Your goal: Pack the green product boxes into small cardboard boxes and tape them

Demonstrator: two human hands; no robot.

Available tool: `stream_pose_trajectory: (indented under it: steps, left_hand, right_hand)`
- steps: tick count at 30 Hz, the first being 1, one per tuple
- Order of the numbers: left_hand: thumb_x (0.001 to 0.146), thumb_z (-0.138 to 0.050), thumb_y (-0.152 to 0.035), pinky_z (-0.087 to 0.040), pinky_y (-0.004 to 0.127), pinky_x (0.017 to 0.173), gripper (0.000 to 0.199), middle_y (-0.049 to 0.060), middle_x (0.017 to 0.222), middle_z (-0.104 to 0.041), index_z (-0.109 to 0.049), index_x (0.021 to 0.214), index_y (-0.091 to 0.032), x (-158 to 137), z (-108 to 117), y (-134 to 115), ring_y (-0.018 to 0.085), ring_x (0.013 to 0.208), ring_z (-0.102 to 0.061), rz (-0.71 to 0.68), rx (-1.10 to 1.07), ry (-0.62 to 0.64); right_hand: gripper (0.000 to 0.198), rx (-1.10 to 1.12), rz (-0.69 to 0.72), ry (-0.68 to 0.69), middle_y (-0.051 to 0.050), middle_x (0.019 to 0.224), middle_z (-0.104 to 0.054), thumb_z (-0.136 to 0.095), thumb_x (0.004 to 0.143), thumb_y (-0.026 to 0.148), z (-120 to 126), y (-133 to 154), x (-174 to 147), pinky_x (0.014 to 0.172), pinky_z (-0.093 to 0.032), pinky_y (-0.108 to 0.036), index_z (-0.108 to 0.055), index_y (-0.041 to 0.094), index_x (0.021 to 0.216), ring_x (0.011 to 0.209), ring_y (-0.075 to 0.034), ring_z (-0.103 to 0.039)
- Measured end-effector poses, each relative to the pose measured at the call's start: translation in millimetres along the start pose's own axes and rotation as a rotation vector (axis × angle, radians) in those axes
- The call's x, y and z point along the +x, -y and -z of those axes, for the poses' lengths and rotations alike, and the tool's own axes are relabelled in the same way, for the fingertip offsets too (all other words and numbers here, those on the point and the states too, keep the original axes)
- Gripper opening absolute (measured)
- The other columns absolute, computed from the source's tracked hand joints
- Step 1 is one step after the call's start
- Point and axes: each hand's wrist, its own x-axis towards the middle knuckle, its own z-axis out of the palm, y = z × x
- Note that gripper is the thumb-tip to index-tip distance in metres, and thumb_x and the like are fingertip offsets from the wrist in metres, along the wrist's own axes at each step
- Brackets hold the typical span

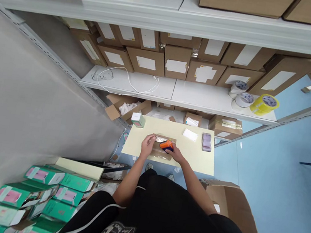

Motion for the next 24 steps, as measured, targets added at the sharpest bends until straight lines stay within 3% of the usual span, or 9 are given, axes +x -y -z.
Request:
stream_pose_trajectory:
  steps: [4,10,19,24]
  left_hand:
    - [0.090,-0.065,-0.063,-0.056,0.038,0.091,0.047,0.012,0.111,-0.076,-0.076,0.105,-0.019,12,7,-2,0.025,0.103,-0.070,0.039,-0.013,-0.045]
    - [0.080,-0.075,-0.061,-0.056,0.034,0.079,0.045,0.010,0.090,-0.077,-0.076,0.089,-0.017,24,21,11,0.023,0.085,-0.071,0.161,-0.040,-0.103]
    - [0.073,-0.076,-0.051,-0.054,0.036,0.079,0.033,0.005,0.067,-0.070,-0.075,0.068,-0.018,35,15,54,0.022,0.072,-0.066,0.242,0.048,-0.354]
    - [0.074,-0.071,-0.055,-0.056,0.040,0.081,0.036,0.006,0.066,-0.070,-0.072,0.066,-0.019,34,7,83,0.022,0.073,-0.068,0.366,0.079,-0.379]
  right_hand:
    - [0.064,-0.044,0.007,0.033,-0.010,0.135,-0.069,-0.072,0.089,0.055,11,12,-3,0.105,-0.050,-0.044,-0.056,0.025,0.144,0.123,-0.032,-0.064]
    - [0.051,-0.158,-0.010,0.045,-0.009,0.109,-0.077,-0.068,0.091,0.063,31,21,-8,0.082,-0.053,-0.035,-0.069,0.023,0.124,0.096,-0.028,-0.071]
    - [0.050,-0.418,-0.053,-0.006,-0.006,0.099,-0.078,-0.071,0.088,0.068,46,35,-1,0.074,-0.048,-0.030,-0.075,0.025,0.112,0.093,-0.026,-0.072]
    - [0.053,-0.532,-0.119,0.012,-0.008,0.104,-0.079,-0.068,0.089,0.071,47,40,7,0.075,-0.048,-0.029,-0.076,0.023,0.109,0.097,-0.026,-0.072]
